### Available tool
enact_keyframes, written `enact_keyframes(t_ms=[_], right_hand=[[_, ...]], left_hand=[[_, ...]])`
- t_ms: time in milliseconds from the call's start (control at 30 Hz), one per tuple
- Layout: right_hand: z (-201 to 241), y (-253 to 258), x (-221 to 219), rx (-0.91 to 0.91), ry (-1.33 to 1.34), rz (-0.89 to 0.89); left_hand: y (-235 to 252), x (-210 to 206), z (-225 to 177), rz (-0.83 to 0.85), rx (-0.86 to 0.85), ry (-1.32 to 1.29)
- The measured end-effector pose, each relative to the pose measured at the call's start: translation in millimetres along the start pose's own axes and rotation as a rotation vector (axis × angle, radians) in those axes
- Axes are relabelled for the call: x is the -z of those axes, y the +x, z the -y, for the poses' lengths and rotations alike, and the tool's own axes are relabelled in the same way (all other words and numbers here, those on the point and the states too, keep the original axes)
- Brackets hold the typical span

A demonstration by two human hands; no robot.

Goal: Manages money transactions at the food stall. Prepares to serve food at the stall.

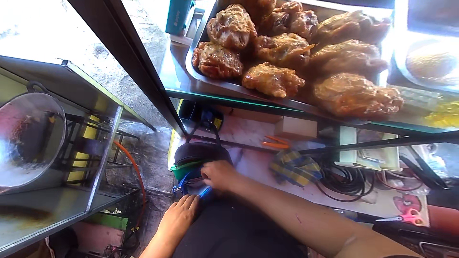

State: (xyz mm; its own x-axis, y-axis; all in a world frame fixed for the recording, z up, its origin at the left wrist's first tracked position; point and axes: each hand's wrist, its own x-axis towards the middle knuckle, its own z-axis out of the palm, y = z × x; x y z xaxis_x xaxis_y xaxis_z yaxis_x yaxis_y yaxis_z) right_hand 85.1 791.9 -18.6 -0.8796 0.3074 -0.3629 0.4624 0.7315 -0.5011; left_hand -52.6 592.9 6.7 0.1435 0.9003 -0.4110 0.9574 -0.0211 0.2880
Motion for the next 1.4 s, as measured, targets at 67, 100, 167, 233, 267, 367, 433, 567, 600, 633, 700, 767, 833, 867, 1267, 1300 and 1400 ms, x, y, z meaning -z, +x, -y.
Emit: enact_keyframes(t_ms=[67,100,167,233,267,367,433,567,600,633,700,767,833,867,1267,1300,1400], right_hand=[[0.7,0.1,-2.5,-0.011,0.006,-0.046],[1.4,-0.1,-2.6,-0.019,0.005,-0.055],[1.4,-0.4,-3.0,-0.024,0.000,-0.076],[1.0,-1.5,-3.3,-0.023,0.007,-0.096],[0.5,-2.3,-3.6,-0.022,0.013,-0.110],[-3.6,-5.5,-6.0,-0.003,0.032,-0.144],[-9.9,-4.6,-10.3,0.036,0.042,-0.160],[-13.2,-5.1,-13.3,0.064,0.038,-0.143],[-12.8,-5.4,-14.2,0.063,0.042,-0.146],[-12.3,-5.6,-15.0,0.060,0.048,-0.145],[-11.3,-6.4,-14.1,0.051,0.058,-0.133],[-10.8,-9.0,-9.7,0.051,0.073,-0.117],[-11.2,-14.5,-6.3,0.069,0.099,-0.147],[-12.5,-17.7,-7.2,0.091,0.110,-0.210],[-6.6,-40.9,-17.5,0.036,-0.038,-0.347],[-2.7,-40.0,-16.5,0.060,-0.049,-0.327],[19.8,-28.0,-15.3,0.136,-0.022,-0.277]], left_hand=[[-1.2,-0.2,-0.6,-0.012,-0.003,-0.002],[-1.5,-0.3,-0.9,-0.018,-0.005,0.003],[-1.2,-0.3,-0.8,-0.018,-0.006,0.014],[-0.7,-0.8,0.7,-0.032,-0.007,-0.012],[-0.2,-1.5,2.1,-0.051,-0.008,-0.051],[1.9,-1.9,5.8,-0.054,0.011,-0.144],[4.8,-7.9,9.4,-0.086,0.019,-0.149],[9.9,-15.4,16.7,-0.114,0.014,-0.110],[11.0,-14.1,17.9,-0.084,0.023,-0.104],[12.1,-12.4,18.9,-0.053,0.032,-0.103],[13.8,-9.0,19.9,-0.006,0.046,-0.100],[13.9,-8.8,21.2,-0.037,0.031,-0.086],[12.2,-5.8,24.6,-0.093,-0.011,-0.157],[10.9,-2.3,27.7,-0.121,-0.030,-0.214],[10.7,4.3,92.4,-0.285,0.233,-0.392],[12.0,2.5,93.6,-0.282,0.224,-0.391],[16.7,-5.2,95.5,-0.385,0.150,-0.428]])
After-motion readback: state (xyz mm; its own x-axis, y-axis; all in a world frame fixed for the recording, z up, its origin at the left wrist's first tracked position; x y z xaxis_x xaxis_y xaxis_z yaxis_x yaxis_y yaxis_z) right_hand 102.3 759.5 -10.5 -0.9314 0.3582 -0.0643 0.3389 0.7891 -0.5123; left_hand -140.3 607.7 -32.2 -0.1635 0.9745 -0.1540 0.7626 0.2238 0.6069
